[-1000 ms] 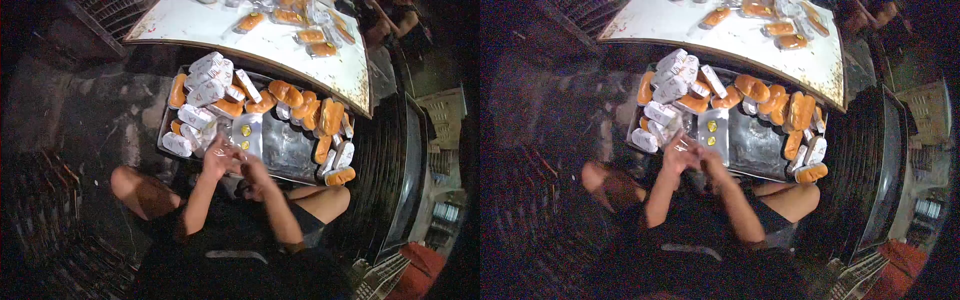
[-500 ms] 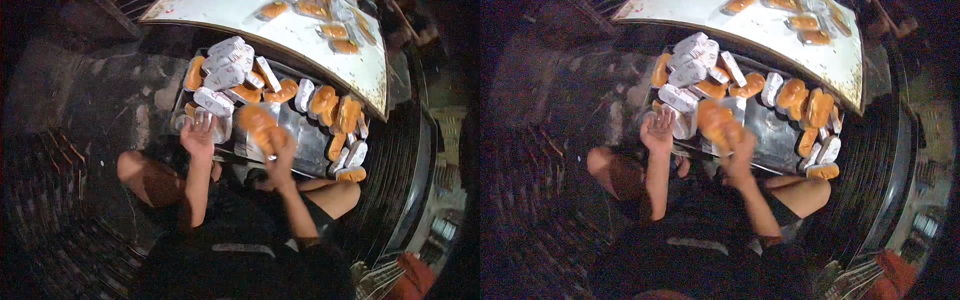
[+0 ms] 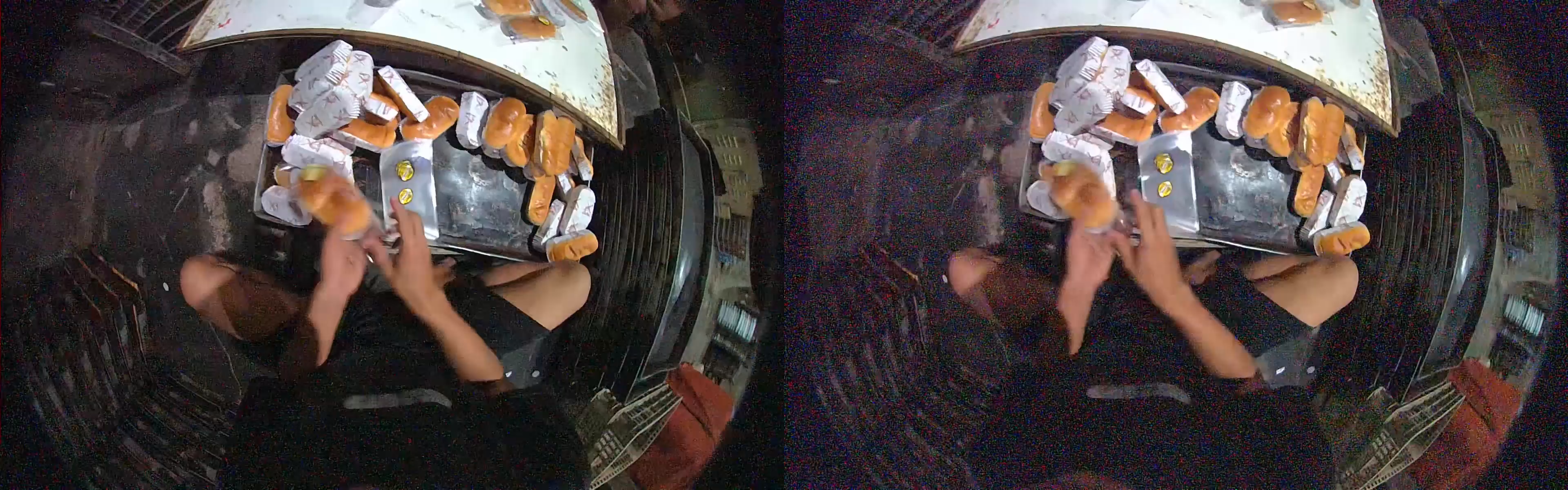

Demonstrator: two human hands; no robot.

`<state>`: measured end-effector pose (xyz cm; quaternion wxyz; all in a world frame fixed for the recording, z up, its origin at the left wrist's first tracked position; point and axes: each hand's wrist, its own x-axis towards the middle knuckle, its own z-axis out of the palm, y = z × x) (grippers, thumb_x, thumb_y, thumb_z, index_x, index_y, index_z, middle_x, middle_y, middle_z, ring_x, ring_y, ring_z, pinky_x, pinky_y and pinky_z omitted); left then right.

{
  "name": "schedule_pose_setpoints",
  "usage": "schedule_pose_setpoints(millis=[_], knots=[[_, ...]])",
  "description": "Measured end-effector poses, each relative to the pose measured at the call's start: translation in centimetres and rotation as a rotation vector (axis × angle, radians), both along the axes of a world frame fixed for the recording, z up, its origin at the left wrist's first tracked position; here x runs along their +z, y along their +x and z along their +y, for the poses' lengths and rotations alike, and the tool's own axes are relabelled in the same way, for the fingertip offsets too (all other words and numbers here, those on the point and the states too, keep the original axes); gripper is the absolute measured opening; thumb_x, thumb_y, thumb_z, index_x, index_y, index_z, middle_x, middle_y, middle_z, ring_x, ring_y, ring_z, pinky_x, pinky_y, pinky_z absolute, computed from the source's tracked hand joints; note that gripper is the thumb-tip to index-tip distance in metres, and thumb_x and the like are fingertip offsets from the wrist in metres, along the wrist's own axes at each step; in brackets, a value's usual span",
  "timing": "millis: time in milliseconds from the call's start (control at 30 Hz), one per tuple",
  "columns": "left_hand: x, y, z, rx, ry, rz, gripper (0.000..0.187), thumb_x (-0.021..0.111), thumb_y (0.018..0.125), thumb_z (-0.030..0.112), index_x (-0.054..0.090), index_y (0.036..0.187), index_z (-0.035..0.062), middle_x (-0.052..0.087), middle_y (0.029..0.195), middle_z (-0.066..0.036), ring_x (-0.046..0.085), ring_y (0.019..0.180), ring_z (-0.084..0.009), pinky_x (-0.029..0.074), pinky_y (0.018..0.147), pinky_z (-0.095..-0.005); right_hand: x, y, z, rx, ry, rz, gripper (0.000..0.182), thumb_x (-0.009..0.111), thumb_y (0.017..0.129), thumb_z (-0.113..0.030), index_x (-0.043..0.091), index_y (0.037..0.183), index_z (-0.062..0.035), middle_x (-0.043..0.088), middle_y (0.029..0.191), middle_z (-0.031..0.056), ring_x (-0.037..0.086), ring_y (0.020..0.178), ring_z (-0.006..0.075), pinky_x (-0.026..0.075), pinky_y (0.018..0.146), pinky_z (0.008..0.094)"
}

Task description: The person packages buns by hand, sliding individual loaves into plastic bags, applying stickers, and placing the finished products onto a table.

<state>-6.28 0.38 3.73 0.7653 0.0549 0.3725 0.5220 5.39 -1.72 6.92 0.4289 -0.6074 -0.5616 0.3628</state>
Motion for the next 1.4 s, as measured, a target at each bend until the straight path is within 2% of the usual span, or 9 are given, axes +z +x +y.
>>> schedule_pose_setpoints(millis=[100, 200, 267, 367, 567, 933, 1200, 1267, 1400], knots=[[1.0, 2.6, -2.7, -0.319, 0.106, 0.301, 0.037, 0.051, 0.082, 0.020, 0.042, 0.114, 0.0042, 0.053, 0.095, -0.007, 0.055, 0.080, -0.0175, 0.046, 0.065, -0.0293, -1.0, 5.2, 3.5, -0.045, -0.117, -0.111, 0.017, 0.051, 0.078, -0.012, 0.060, 0.084, 0.0004, 0.056, 0.059, 0.0135, 0.055, 0.052, 0.0247, 0.044, 0.054, 0.0337], [0.7, 4.4, -2.6, -0.662, 0.707, 1.050, 0.031, 0.052, 0.077, 0.012, 0.050, 0.106, 0.0023, 0.054, 0.097, -0.015, 0.055, 0.084, -0.0230, 0.044, 0.075, -0.0398, 5.2, 8.1, 9.7, -0.273, 0.160, -0.113, 0.016, 0.050, 0.080, -0.014, 0.058, 0.077, 0.0000, 0.055, 0.056, 0.0122, 0.051, 0.046, 0.0156, 0.038, 0.044, 0.0287], [-2.4, 5.8, -2.3, -0.534, 1.324, 1.865, 0.024, 0.052, 0.070, 0.010, 0.058, 0.091, 0.0003, 0.056, 0.089, -0.018, 0.056, 0.082, -0.0245, 0.043, 0.077, -0.0398, 8.7, 7.6, 11.9, -0.134, 0.295, 0.020, 0.032, 0.053, 0.079, -0.011, 0.049, 0.109, -0.0038, 0.057, 0.090, 0.0172, 0.059, 0.070, 0.0250, 0.046, 0.063, 0.0317], [-8.9, 5.8, -1.6, -1.100, 1.253, 1.803, 0.020, 0.049, 0.066, 0.010, 0.060, 0.079, -0.0010, 0.058, 0.078, -0.016, 0.057, 0.077, -0.0263, 0.043, 0.077, -0.0398, 6.0, 6.6, 10.1, 0.134, 0.477, -0.180, 0.046, 0.056, 0.076, -0.012, 0.040, 0.117, 0.0002, 0.044, 0.117, 0.0181, 0.041, 0.111, 0.0216, 0.029, 0.093, 0.0311], [-3.8, 3.1, 2.5, -1.284, 1.073, 1.448, 0.016, 0.054, 0.068, 0.014, 0.060, 0.081, 0.0064, 0.058, 0.078, -0.017, 0.057, 0.068, -0.0343, 0.045, 0.059, -0.0399, -7.8, 6.7, -6.0, 0.209, -0.544, 0.331, 0.036, 0.056, 0.078, -0.021, 0.048, 0.106, 0.0007, 0.057, 0.088, 0.0109, 0.053, 0.085, 0.0174, 0.040, 0.078, 0.0292], [-1.7, 3.9, 2.4, -0.960, 0.612, 1.085, 0.022, 0.054, 0.076, 0.019, 0.060, 0.086, 0.0004, 0.060, 0.085, -0.015, 0.059, 0.080, -0.0230, 0.044, 0.068, -0.0313, -5.6, 5.6, -5.9, -0.070, -0.311, -0.221, 0.019, 0.050, 0.081, -0.018, 0.045, 0.078, -0.0003, 0.054, 0.064, 0.0180, 0.053, 0.064, 0.0347, 0.042, 0.058, 0.0390], [-1.8, 6.9, -1.4, -0.473, 0.722, 1.160, 0.020, 0.056, 0.070, 0.005, 0.063, 0.089, 0.0054, 0.049, 0.074, -0.010, 0.051, 0.069, -0.0223, 0.043, 0.060, -0.0278, -6.0, 5.6, -4.4, -0.236, -0.025, -0.152, 0.019, 0.047, 0.082, -0.013, 0.050, 0.098, -0.0022, 0.047, 0.048, 0.0105, 0.046, 0.035, 0.0226, 0.037, 0.035, 0.0326], [0.7, 7.2, -1.7, -0.449, 0.730, 1.213, 0.019, 0.055, 0.070, 0.004, 0.063, 0.088, 0.0050, 0.047, 0.072, -0.010, 0.050, 0.069, -0.0221, 0.041, 0.061, -0.0277, -5.4, 6.7, -2.6, -0.223, -0.588, 0.638, 0.027, 0.045, 0.084, -0.015, 0.050, 0.107, -0.0019, 0.045, 0.046, 0.0025, 0.042, 0.034, 0.0135, 0.032, 0.031, 0.0267], [0.1, 7.2, -2.2, -0.351, 0.751, 1.127, 0.029, 0.055, 0.074, 0.007, 0.055, 0.103, 0.0076, 0.048, 0.084, -0.010, 0.049, 0.077, -0.0210, 0.039, 0.068, -0.0276, -4.2, 6.0, 1.3, -0.421, -0.248, 1.097, 0.044, 0.038, 0.087, -0.029, 0.036, 0.121, -0.0005, 0.052, 0.092, 0.0076, 0.051, 0.080, 0.0160, 0.042, 0.069, 0.0280]])
